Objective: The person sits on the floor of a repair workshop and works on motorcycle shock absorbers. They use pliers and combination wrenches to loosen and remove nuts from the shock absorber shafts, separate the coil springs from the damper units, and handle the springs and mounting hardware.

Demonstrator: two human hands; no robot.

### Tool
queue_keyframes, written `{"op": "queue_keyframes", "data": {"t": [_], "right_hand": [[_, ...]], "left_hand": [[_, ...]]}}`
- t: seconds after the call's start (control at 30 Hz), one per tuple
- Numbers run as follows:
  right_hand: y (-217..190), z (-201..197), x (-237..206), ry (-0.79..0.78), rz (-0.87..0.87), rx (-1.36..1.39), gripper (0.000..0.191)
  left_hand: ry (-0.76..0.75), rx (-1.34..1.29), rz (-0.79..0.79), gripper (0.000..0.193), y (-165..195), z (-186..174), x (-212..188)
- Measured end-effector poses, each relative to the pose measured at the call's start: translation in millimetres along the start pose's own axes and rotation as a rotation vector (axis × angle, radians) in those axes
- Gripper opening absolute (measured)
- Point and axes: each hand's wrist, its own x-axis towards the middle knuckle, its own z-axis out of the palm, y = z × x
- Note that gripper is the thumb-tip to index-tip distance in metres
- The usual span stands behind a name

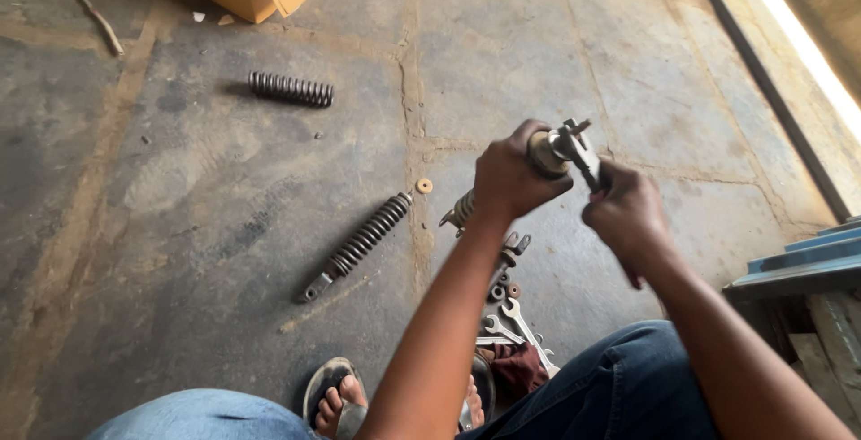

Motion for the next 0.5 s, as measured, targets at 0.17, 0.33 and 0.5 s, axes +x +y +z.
{"op": "queue_keyframes", "data": {"t": [0.17, 0.33, 0.5], "right_hand": [[21.2, -16.4, 19.4, -0.057, -0.388, -0.183, 0.018], [34.1, -12.7, 32.1, -0.218, -0.402, -0.108, 0.054], [26.5, 6.2, 33.6, -0.064, -0.39, -0.108, 0.023]], "left_hand": [[-0.697, -0.705, 0.011, 0.061, -19.3, -35.0, 20.1], [-0.855, -0.728, -0.202, 0.072, -22.0, -55.7, 12.6], [-0.582, -0.398, 0.018, 0.058, -18.1, -49.7, 15.3]]}}
